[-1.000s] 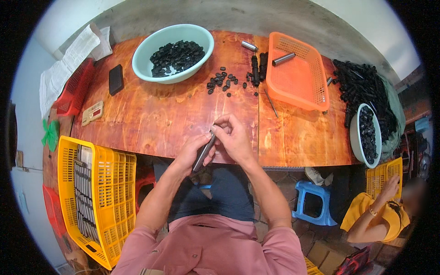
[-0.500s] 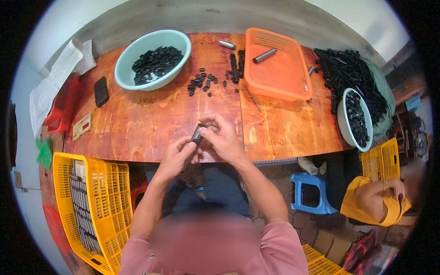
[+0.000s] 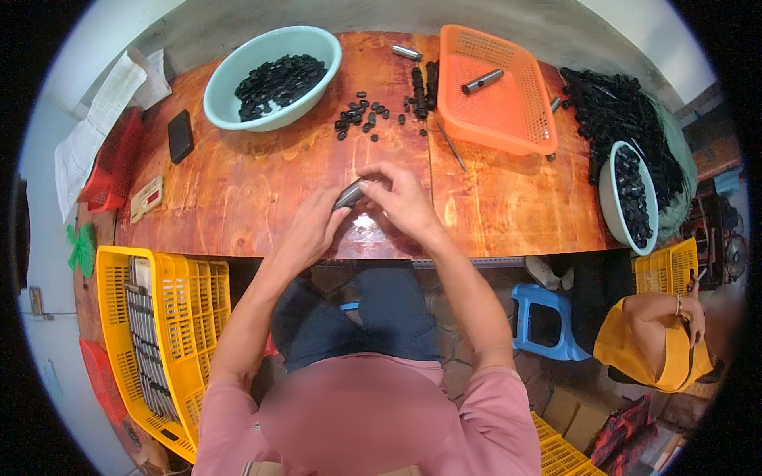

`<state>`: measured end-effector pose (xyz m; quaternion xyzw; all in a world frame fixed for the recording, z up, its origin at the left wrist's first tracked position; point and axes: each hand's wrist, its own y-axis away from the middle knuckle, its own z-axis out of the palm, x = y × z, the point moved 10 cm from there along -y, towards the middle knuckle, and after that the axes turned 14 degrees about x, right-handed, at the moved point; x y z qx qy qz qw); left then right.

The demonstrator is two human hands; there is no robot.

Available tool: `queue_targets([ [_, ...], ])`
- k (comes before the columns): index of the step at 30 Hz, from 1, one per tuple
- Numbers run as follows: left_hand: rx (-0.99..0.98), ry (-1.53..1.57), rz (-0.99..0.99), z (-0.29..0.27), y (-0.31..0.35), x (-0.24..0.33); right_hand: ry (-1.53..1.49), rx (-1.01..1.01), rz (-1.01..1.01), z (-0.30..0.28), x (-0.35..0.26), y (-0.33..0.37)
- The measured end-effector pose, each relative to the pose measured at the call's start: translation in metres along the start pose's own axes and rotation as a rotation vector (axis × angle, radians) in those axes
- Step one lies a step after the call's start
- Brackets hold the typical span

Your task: The person inserts small black plastic pieces into cylindrical metal tubes at a workbench. They repeatedly pick up a tube, load the pieces, and place the assembled units into a yellow crate. Another person works nearby at the same table.

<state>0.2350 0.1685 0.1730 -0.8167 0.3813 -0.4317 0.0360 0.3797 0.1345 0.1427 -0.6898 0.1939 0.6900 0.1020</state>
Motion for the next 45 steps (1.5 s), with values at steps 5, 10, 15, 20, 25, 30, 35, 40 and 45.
queue_targets([
  [5, 0.002, -0.133, 0.111, 0.002, -0.010, -0.004, 0.145, 0.056, -0.085, 0.000, 0.001, -0.015],
  [10, 0.018, -0.332, 0.227, 0.008, -0.019, -0.011, 0.140, 0.040, -0.070, 0.002, 0.018, -0.031],
  [15, 0.099, -0.363, 0.296, 0.002, -0.018, -0.003, 0.242, 0.052, -0.168, 0.002, 0.018, -0.031],
  [20, 0.189, -0.330, 0.265, -0.007, -0.013, 0.001, 0.185, 0.074, -0.148, 0.000, 0.021, -0.022],
  [25, 0.154, -0.319, 0.258, -0.003, -0.010, 0.000, 0.237, 0.106, -0.215, -0.005, 0.018, -0.014],
  [30, 0.133, -0.294, 0.250, 0.000, -0.011, -0.003, 0.249, 0.112, -0.254, -0.007, 0.016, -0.011],
  [35, 0.087, -0.305, 0.213, -0.004, -0.013, -0.008, 0.521, 0.132, -0.481, 0.009, -0.017, -0.034],
  [40, 0.182, -0.203, 0.368, -0.004, -0.005, -0.010, 0.682, 0.142, -0.501, 0.052, -0.009, -0.077],
  [45, 0.276, -0.289, 0.424, 0.021, -0.008, -0.018, 0.707, 0.251, -0.575, 0.031, 0.010, -0.083],
])
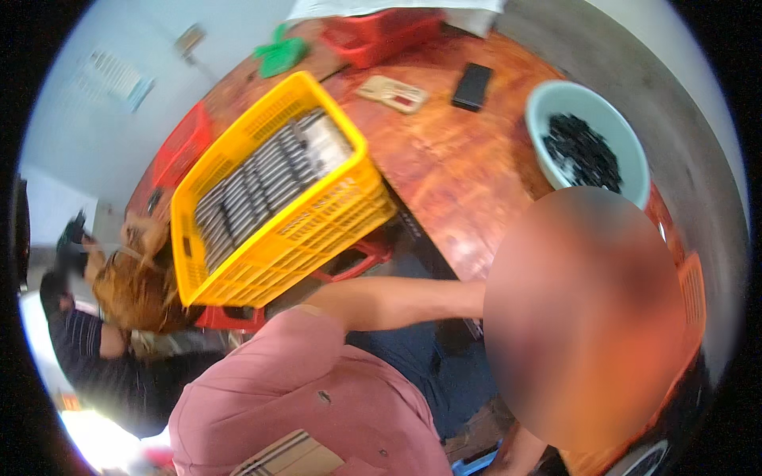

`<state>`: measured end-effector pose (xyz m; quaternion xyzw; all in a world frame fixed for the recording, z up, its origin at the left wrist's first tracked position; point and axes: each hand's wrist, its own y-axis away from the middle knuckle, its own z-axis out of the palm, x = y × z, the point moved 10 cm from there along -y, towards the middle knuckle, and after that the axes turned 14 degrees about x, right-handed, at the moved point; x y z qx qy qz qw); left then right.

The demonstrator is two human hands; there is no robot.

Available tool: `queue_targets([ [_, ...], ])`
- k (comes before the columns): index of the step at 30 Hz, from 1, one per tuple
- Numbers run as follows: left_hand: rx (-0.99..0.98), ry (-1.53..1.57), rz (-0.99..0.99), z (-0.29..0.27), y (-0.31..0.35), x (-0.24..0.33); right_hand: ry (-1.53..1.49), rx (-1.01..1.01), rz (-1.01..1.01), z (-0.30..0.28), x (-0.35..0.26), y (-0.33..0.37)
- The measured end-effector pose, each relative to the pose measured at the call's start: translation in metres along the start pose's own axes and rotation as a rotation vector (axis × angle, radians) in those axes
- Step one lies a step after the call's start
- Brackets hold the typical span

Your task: The person inserts small black plastic pieces into cylindrical metal tubes at a workbench. They repeatedly pick up a tube, load the pieces, and place the assembled units into a yellow crate. Another person works nearby at the same table.

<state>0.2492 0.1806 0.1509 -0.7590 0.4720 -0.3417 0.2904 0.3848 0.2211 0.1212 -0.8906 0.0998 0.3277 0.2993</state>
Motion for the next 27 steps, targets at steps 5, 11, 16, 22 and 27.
queue_targets([
  [5, 0.094, -0.070, 0.004, -0.018, -0.003, 0.009, 0.083, -0.006, -0.017, 0.003, 0.028, -0.003],
  [11, 0.108, -0.019, -0.011, -0.017, -0.001, 0.002, 0.176, -0.004, -0.016, 0.003, 0.014, 0.000],
  [16, 0.137, -0.027, 0.003, -0.012, 0.002, 0.002, 0.133, 0.078, -0.034, -0.002, 0.020, 0.004],
  [22, 0.143, 0.040, -0.045, -0.014, 0.003, 0.001, 0.172, 0.035, -0.033, -0.007, 0.010, 0.006],
  [27, 0.154, -0.037, -0.036, -0.009, 0.003, -0.004, 0.345, 0.233, 0.022, -0.009, -0.015, 0.006],
])
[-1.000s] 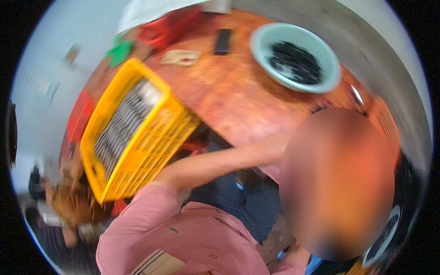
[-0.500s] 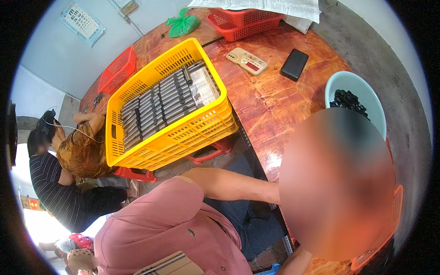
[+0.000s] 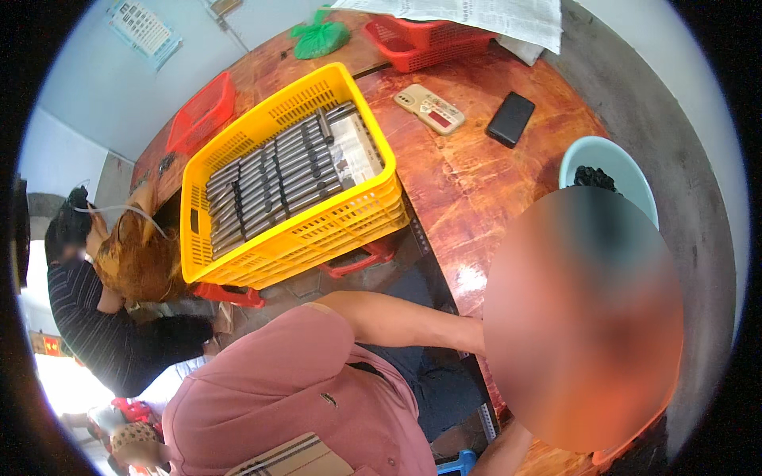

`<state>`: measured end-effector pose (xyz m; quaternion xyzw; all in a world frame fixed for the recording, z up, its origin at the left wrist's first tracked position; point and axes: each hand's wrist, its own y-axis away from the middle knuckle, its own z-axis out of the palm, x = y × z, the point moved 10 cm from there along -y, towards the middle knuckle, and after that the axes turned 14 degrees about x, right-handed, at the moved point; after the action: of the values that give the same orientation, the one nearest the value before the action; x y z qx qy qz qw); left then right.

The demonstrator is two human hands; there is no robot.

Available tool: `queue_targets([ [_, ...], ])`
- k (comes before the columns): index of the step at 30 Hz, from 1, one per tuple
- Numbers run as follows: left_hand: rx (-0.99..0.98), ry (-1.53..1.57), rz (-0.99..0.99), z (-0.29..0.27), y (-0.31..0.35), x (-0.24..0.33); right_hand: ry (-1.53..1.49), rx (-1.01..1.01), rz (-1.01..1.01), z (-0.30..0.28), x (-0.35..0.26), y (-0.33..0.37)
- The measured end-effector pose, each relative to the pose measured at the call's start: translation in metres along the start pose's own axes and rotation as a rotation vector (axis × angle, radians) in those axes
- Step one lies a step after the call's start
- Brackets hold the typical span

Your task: The person inserts small black plastic pieces into cylindrical metal tubes at a workbench. They repeatedly pick up a tube, load the pieces, and place the assembled units into a yellow crate. Another person works nearby at the same table.

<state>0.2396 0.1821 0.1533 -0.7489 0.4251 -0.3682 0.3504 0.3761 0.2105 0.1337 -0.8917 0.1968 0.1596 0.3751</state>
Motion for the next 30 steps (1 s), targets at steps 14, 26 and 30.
queue_targets([
  [14, -0.074, -0.034, -0.042, 0.004, 0.017, 0.016, -0.113, -0.243, -0.098, 0.012, 0.021, 0.012],
  [26, -0.029, 0.050, 0.030, 0.009, 0.005, 0.000, -0.208, -0.318, 0.048, 0.017, 0.024, -0.002],
  [30, -0.172, 0.128, 0.002, 0.006, -0.002, -0.004, -0.134, -0.217, -0.040, 0.002, 0.007, 0.001],
])
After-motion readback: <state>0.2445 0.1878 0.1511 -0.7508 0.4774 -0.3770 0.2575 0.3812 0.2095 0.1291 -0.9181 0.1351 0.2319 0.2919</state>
